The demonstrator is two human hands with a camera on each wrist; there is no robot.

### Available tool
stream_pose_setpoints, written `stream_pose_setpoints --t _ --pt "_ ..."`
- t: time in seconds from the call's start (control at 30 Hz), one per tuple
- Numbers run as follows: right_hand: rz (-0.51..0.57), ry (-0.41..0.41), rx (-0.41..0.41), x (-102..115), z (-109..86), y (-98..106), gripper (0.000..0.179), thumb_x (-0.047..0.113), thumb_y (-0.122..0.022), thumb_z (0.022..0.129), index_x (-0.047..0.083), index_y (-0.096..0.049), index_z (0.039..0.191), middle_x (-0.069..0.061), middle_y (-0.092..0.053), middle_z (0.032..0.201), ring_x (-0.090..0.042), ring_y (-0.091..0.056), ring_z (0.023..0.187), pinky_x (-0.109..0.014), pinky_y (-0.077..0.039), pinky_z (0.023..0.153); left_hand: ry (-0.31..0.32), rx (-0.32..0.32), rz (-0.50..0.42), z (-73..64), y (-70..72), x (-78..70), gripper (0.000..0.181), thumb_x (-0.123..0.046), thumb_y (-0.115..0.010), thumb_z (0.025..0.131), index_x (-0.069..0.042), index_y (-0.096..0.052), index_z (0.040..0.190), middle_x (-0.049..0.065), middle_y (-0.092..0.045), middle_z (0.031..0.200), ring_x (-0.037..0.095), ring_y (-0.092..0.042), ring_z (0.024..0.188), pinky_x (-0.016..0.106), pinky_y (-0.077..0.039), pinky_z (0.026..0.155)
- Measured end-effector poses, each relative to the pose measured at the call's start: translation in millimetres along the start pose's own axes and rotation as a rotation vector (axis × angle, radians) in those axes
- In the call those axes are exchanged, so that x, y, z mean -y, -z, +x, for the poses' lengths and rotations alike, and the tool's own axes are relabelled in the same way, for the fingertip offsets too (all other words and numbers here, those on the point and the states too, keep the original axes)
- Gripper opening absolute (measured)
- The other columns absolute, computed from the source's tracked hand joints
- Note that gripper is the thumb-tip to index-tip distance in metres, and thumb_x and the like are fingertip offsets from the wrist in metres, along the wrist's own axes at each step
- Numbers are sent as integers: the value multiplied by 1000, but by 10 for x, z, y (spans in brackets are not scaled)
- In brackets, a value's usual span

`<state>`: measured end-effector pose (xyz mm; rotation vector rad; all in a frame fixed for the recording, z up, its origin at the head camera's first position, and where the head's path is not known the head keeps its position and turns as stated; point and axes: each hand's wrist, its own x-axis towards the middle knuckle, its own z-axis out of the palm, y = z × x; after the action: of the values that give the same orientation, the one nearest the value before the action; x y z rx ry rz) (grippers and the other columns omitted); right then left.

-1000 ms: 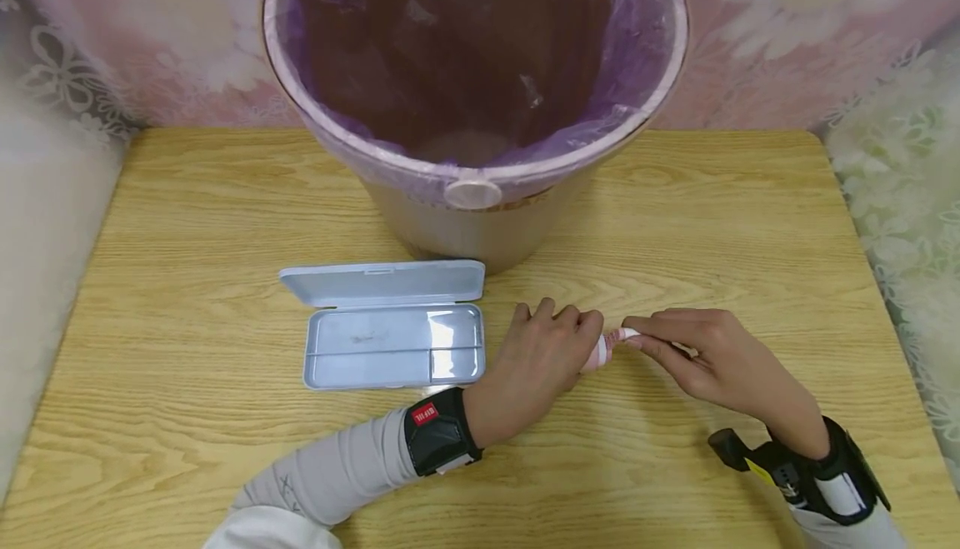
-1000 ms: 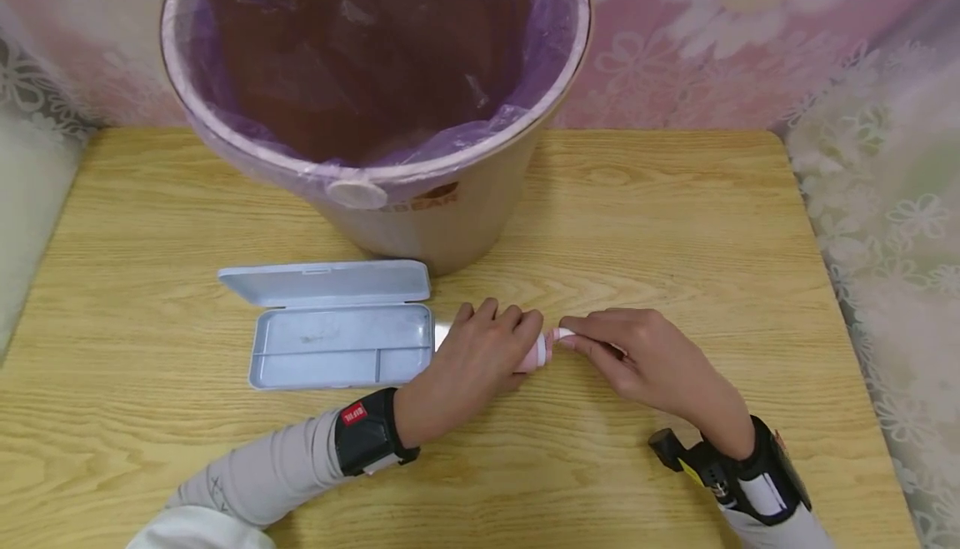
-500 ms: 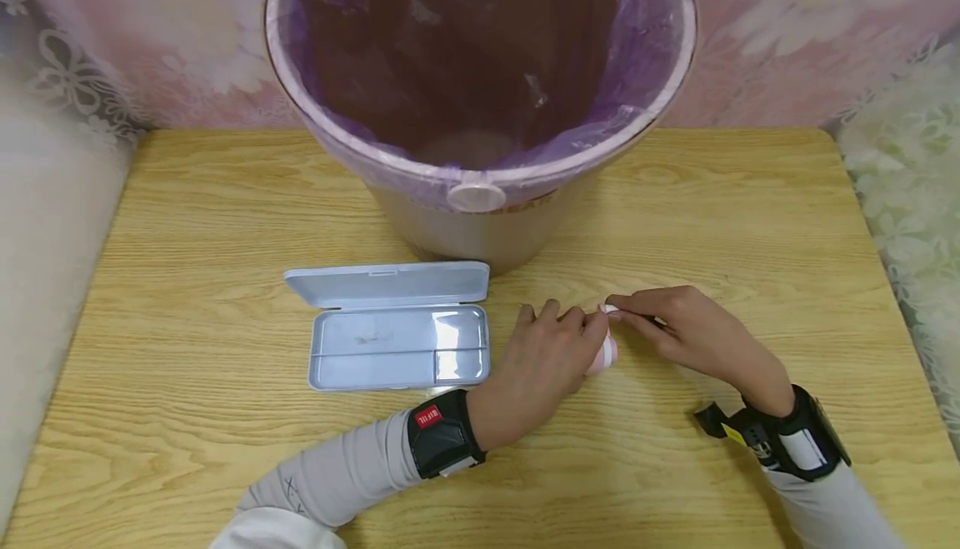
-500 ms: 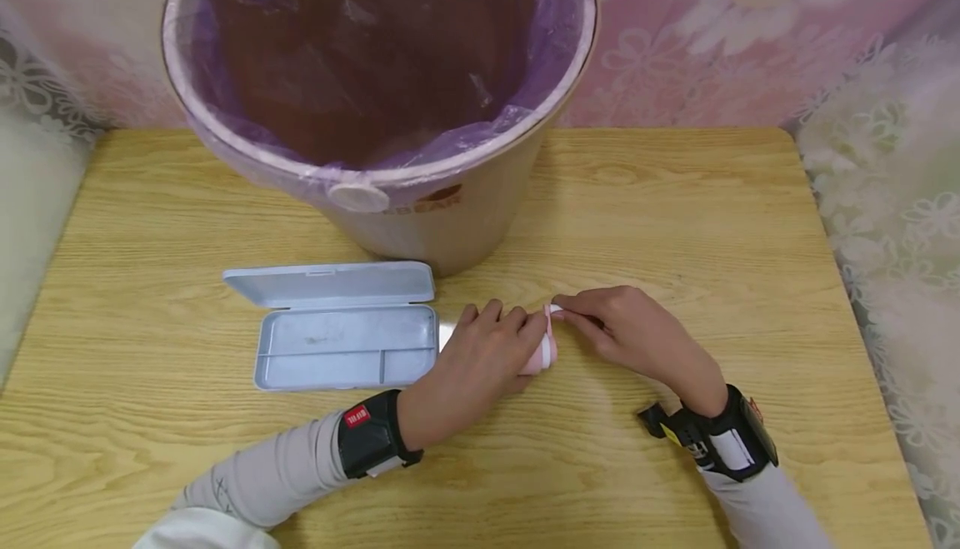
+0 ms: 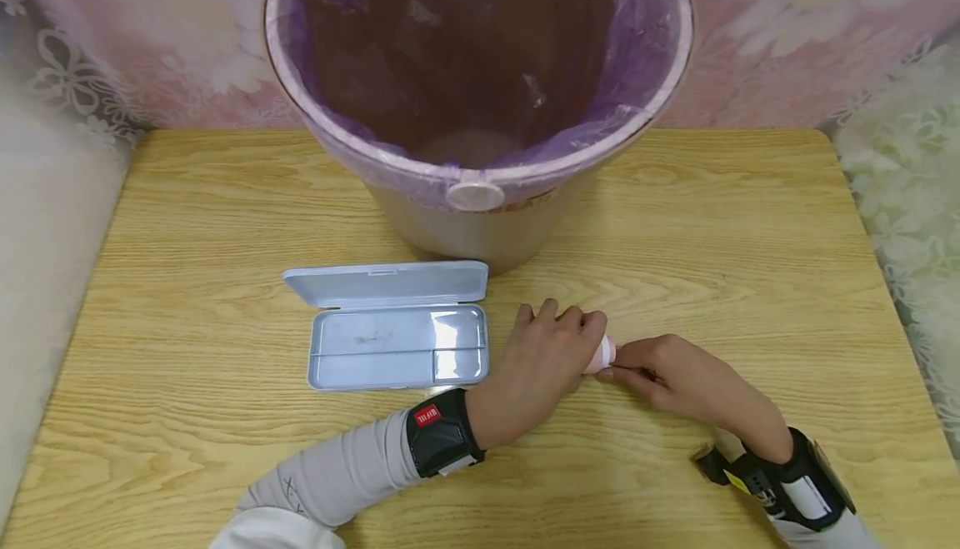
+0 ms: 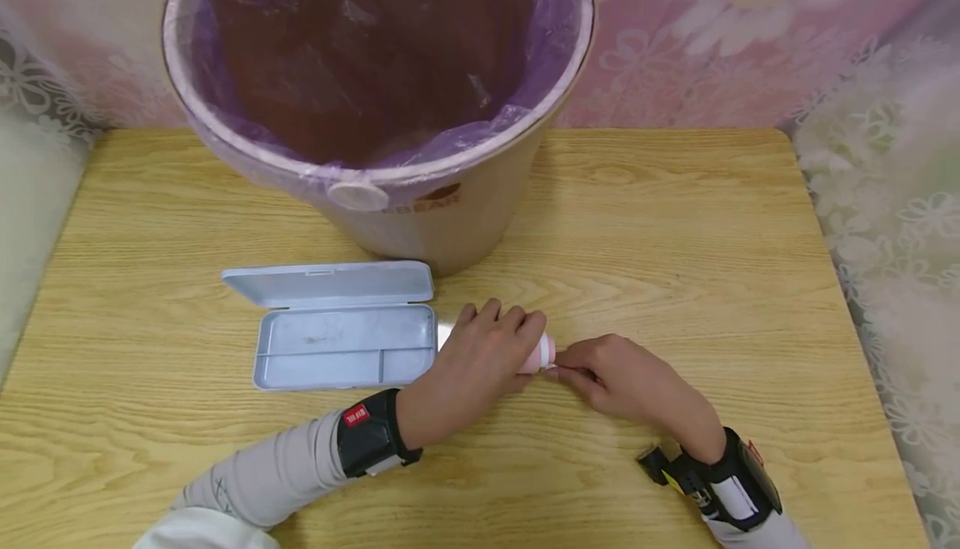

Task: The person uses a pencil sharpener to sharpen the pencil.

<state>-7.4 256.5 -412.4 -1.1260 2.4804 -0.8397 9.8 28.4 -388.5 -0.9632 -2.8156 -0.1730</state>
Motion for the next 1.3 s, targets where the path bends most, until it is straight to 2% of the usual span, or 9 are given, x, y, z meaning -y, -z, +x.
stream_pose_setpoints --t 0.07,0.23,0.6,0.73,0.9,1.0,1.07,1.2,1.3 --pt "12 1 13 59 -23 1 19 7 -71 93 25 -70 89 22 -47 72 11 -36 62 -13 -37 59 2 5 1 0 1 4 23 -26 -76 91 -19 -54 96 -8 -60 77 11 -54 69 26 -46 64" --pt "-5 29 27 199 -75 71 15 9 -71 94 20 -78 102 18 -63 78 12 -39 63 -12 -39 61 2 39 -10 0 3 16 30 -32 -79 89 -19 -54 97 -7 -63 81 13 -59 74 31 -54 71" --pt "46 206 -61 288 -80 354 29 1 -78 83 18 -78 107 22 -59 76 10 -37 67 -5 -31 61 9 49 -11 2 6 35 28 -27 -79 88 -18 -53 98 -7 -63 82 12 -56 73 28 -47 65" --pt "40 227 -86 265 -54 411 23 7 -76 89 19 -78 108 25 -50 72 11 -35 67 -5 -32 61 6 42 -19 1 12 40 26 -25 -77 90 -18 -54 98 -7 -63 81 11 -55 72 27 -45 64" --pt "16 235 -191 187 49 503 18 18 -66 99 9 -79 109 21 -57 74 10 -38 65 -9 -35 58 3 8 7 -4 9 48 21 -24 -74 93 -19 -54 97 -8 -62 78 11 -54 69 26 -43 62" --pt "-2 221 -233 102 148 525 19 16 -68 98 4 -78 108 14 -64 74 9 -40 63 -11 -35 56 7 -11 17 -1 0 44 18 -25 -72 94 -20 -57 100 -8 -63 79 11 -55 69 26 -45 62" --pt "-37 186 -247 32 201 518 18 13 -70 96 2 -78 108 8 -70 78 8 -40 61 -11 -35 55 9 -7 19 1 4 34 23 -29 -74 93 -20 -60 109 -8 -66 83 11 -58 72 28 -48 65" --pt "-128 86 -168 -83 275 463 23 1 -74 88 6 -79 111 0 -79 94 8 -45 65 -12 -40 61 2 37 19 6 8 15 44 -36 -79 88 -20 -59 123 -8 -69 93 13 -63 80 31 -53 72" --pt "-162 43 -97 -147 286 396 26 -1 -74 87 9 -79 110 -1 -79 101 6 -51 71 -18 -47 65 -4 56 20 9 7 3 43 -38 -79 88 -19 -58 120 -8 -69 94 14 -63 81 31 -54 74"
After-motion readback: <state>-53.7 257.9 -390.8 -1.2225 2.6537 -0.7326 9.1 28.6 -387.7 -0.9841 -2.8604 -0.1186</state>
